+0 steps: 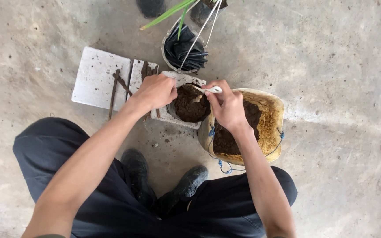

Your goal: The person scoops soil from a bucket using a small trowel and places it into a black plastic bag. They then insert a seed into the soil and cover it with more soil, repeating the process for additional seeds.

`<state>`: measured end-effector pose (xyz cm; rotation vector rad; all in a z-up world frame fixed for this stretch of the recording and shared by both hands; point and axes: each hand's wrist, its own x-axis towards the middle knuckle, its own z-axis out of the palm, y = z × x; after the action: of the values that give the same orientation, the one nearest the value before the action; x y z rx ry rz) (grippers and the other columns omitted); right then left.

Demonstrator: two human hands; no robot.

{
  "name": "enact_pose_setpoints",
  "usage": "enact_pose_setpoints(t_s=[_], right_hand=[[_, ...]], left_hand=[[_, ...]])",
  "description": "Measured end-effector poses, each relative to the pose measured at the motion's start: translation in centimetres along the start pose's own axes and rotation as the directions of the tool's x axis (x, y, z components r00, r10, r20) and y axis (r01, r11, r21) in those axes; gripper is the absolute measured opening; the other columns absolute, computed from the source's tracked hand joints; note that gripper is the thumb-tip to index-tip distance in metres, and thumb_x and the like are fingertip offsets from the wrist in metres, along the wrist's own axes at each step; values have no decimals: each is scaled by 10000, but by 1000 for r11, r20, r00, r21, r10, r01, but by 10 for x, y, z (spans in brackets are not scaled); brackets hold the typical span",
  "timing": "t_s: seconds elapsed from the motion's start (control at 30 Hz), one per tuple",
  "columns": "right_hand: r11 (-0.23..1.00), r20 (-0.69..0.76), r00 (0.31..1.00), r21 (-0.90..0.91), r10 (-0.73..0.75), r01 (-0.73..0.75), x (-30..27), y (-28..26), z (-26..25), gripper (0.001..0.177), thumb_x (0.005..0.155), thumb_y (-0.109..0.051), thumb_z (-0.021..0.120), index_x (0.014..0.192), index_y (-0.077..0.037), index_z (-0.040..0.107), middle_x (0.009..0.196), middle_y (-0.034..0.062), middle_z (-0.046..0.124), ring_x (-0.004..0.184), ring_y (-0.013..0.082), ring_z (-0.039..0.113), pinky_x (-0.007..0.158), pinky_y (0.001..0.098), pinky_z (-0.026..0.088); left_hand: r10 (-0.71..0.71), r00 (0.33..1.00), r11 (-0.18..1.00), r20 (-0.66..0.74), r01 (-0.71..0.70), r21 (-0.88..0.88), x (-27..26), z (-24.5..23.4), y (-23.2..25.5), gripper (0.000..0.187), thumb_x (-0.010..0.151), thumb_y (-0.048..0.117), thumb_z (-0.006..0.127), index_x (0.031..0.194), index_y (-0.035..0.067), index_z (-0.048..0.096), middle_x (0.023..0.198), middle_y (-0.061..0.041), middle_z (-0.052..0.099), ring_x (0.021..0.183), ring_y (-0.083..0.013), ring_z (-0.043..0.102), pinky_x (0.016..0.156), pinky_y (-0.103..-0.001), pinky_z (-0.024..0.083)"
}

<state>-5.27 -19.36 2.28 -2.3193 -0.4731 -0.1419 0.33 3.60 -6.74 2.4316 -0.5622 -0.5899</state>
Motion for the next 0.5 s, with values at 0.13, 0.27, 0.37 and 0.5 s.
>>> enact_pose_setpoints(t_s=[0.13, 0.27, 0.37, 0.5], right_hand=[[999, -3, 1000, -45, 20, -21, 1, 7, -5, 149, 965, -81, 718, 1069, -154, 640, 914, 93, 798, 875, 249, 758, 734, 368, 623], [994, 138, 984, -28, 109, -106, 14, 1, -15, 90, 1007, -32, 675, 1082, -29, 624, 909, 238, 769, 753, 328, 774, 708, 454, 642], [995, 210, 973, 15, 96, -101, 28, -36, -32, 90, 1013, -27, 667, 1081, -4, 613, 918, 256, 760, 786, 365, 772, 713, 498, 633], [1000, 398, 917, 29, -4, -8, 33, -29, -6, 101, 997, 7, 642, 1088, 11, 598, 975, 290, 747, 918, 433, 765, 877, 621, 590]], left_hand=[[2, 1000, 1000, -4, -2, 13, 9, 4, -7, 337, 934, 163, 580, 601, 114, 590, 559, -96, 610, 536, -312, 632, 557, -417, 503], [-7, 1000, 999, 9, 7, 33, 4, -1, -2, 329, 935, 149, 567, 607, 124, 586, 577, -86, 622, 555, -301, 641, 573, -419, 514], [-17, 1000, 1000, 21, 16, 13, 1, -1, -4, 337, 946, 156, 563, 610, 144, 543, 556, -67, 580, 521, -288, 598, 549, -414, 486], [-22, 1000, 999, 4, 22, -40, -6, -10, -1, 365, 979, 128, 487, 618, 157, 442, 513, -38, 506, 463, -236, 500, 527, -380, 444]])
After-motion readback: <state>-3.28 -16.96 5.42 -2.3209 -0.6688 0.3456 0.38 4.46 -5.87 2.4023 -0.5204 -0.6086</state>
